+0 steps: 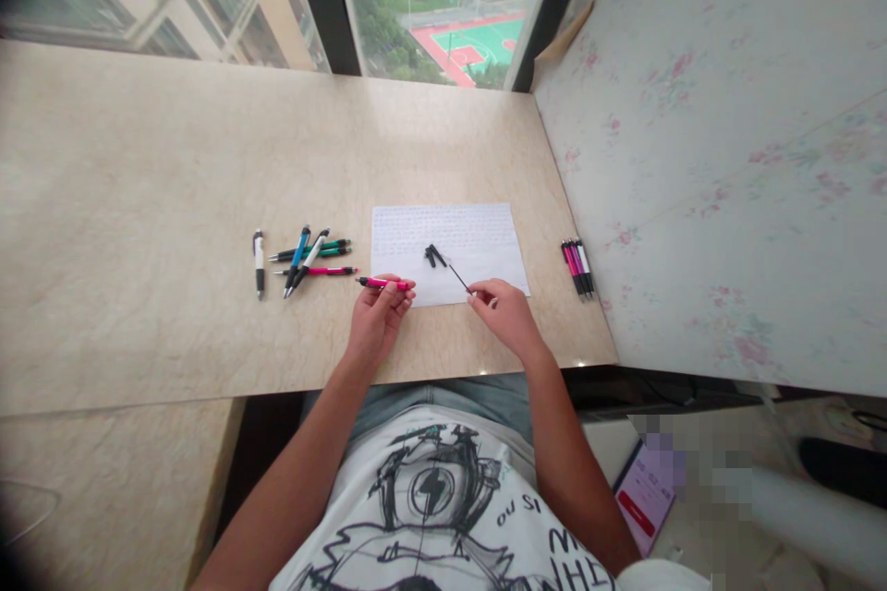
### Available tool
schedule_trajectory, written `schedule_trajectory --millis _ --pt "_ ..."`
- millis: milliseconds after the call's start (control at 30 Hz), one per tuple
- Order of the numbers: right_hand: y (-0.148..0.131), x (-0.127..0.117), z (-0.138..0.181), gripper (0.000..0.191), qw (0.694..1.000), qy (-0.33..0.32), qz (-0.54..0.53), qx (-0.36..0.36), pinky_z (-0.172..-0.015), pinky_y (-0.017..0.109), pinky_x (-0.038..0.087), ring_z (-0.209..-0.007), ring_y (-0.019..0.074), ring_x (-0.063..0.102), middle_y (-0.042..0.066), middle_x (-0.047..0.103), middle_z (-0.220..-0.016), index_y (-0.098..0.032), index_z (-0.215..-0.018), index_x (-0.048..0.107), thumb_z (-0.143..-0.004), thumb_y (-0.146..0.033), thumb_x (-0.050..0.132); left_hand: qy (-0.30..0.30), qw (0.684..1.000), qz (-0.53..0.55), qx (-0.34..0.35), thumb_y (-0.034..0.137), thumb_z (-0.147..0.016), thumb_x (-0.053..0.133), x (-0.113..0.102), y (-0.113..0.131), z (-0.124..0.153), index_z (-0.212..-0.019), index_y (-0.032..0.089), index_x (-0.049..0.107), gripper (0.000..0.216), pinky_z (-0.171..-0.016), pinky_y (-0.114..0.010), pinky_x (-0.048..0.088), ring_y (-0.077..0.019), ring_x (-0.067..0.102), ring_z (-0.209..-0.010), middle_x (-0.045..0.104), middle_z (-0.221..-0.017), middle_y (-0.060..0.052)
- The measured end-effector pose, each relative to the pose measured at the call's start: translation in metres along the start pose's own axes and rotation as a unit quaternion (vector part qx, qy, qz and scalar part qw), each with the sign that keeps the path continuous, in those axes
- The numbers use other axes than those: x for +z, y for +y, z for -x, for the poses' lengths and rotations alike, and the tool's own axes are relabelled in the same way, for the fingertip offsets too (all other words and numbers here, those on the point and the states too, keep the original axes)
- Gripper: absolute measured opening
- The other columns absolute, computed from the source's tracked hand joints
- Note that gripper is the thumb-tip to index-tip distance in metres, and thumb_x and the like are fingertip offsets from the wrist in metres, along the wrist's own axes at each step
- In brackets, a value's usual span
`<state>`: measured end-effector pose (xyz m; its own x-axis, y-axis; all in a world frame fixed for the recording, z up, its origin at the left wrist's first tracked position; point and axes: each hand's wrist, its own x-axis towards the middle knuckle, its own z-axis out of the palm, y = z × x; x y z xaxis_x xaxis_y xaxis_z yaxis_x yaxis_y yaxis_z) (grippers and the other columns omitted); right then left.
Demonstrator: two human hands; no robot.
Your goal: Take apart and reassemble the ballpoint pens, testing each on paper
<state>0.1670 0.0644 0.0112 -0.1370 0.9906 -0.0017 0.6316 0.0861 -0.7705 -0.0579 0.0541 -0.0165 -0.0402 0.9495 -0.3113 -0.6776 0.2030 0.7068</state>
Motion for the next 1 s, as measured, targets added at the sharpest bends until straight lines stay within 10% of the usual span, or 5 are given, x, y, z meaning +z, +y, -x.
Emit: schedule_trajectory --millis 367,667,1000 --pt "-0.005 0.039 -0.049 0.02 0.991 0.115 0.075 0.005 -0.075 0.035 0.049 -0.068 0.018 0.059 0.007 0.069 -0.083 -0.019 -0.095 0.073 -0.081 -0.028 0.061 -0.011 1.0 -0.009 0.007 0.034 -0.077 0.079 0.002 0.0 0.001 -0.094 0.018 0.063 0.028 -0.069 -0.022 0.051 -0.0107 0.068 -0.074 0.074 -0.09 -0.006" --pt "-0.043 0.071 -0.019 0.034 0.92 0.009 -0.36 0.153 -0.053 0.025 0.044 -0.059 0.0132 0.057 0.004 0.067 -0.073 -0.018 -0.086 0.069 -0.083 -0.05 0.058 -0.016 0.999 -0.019 0.027 0.03 -0.079 0.077 0.001 0.0 -0.002 -0.092 0.017 0.068 0.02 -0.064 -0.021 0.048 -0.0066 0.059 -0.066 0.071 -0.096 -0.005" --pt "-0.046 0.081 -0.017 0.034 0.852 -0.024 -0.487 0.193 -0.054 0.024 0.043 -0.06 0.0111 0.055 0.001 0.065 -0.072 -0.018 -0.085 0.07 -0.076 -0.05 0.069 0.005 0.97 -0.216 0.11 0.03 -0.075 0.079 0.014 0.003 0.004 -0.088 0.017 0.072 0.019 -0.075 -0.029 0.05 -0.016 0.065 -0.075 0.072 -0.082 -0.004"
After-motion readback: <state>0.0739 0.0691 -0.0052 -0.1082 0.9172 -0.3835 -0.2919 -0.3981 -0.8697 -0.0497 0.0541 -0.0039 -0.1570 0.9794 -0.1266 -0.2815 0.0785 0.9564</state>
